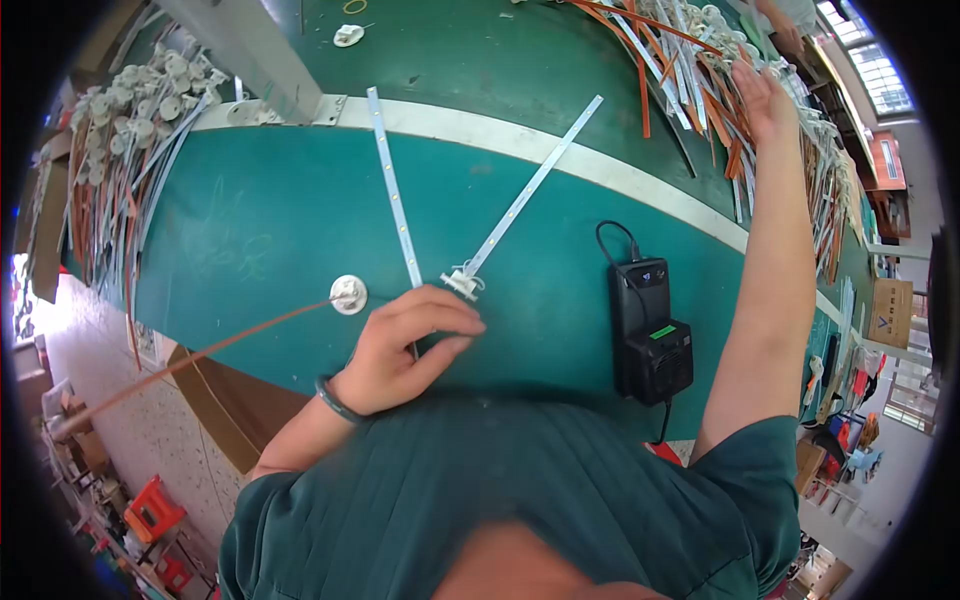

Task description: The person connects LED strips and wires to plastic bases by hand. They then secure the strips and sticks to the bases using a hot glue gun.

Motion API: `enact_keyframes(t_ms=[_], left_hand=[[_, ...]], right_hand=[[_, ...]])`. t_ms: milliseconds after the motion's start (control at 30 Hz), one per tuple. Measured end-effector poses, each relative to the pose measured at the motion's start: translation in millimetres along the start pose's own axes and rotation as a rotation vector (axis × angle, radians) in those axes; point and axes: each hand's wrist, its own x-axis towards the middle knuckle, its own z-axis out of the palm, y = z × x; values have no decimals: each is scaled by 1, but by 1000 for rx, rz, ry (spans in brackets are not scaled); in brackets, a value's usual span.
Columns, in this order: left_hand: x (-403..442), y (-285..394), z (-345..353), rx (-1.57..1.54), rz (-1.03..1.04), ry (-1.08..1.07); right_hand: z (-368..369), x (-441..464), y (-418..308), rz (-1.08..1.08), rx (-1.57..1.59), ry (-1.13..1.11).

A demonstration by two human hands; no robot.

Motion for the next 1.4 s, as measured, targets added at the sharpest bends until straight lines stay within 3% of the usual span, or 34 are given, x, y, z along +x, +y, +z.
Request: enact_keyframes(t_ms=[67,133,267,333,400,467,500,567,733,900,1100,1200,1267,1300,1333,1400], left_hand=[[-3,0,1,-12,1,23],[-5,2,3,-6,9,28],[-6,7,8,16,113,-7],[-8,12,8,-27,202,-20],[-5,39,-2,-346,333,-234],[5,67,14,-960,651,-396],[7,96,12,-1033,681,-457],[3,135,18,-1161,759,-461],[-14,178,58,-1375,963,-230],[-19,182,57,-1485,958,-284],[-25,200,55,-1622,721,-265],[-14,188,24,-1429,636,-511],[11,162,-1,-1251,789,-719],[13,154,-6,-1181,789,-662],[11,149,-9,-1111,790,-609],[13,133,-8,-995,763,-503]], right_hand=[[17,-55,-3,104,-124,10],[2,-99,-8,119,-258,-245],[-11,-228,-30,74,-432,-392],[-24,-282,-42,96,-511,-300],[-43,-322,-47,88,-545,-201],[-60,-355,-46,97,-569,-128],[-66,-367,-43,99,-573,-101],[-75,-387,-35,112,-570,-69],[-73,-408,-12,153,-582,-77],[-63,-377,-19,84,-690,-145],[-36,-213,-13,-283,-948,-74],[-64,-103,24,-415,-1213,30],[-70,-65,43,-433,-1382,69],[-65,-57,45,-423,-1448,97],[-43,-66,35,-272,-1630,134],[-51,-47,48,-340,-1654,173]])
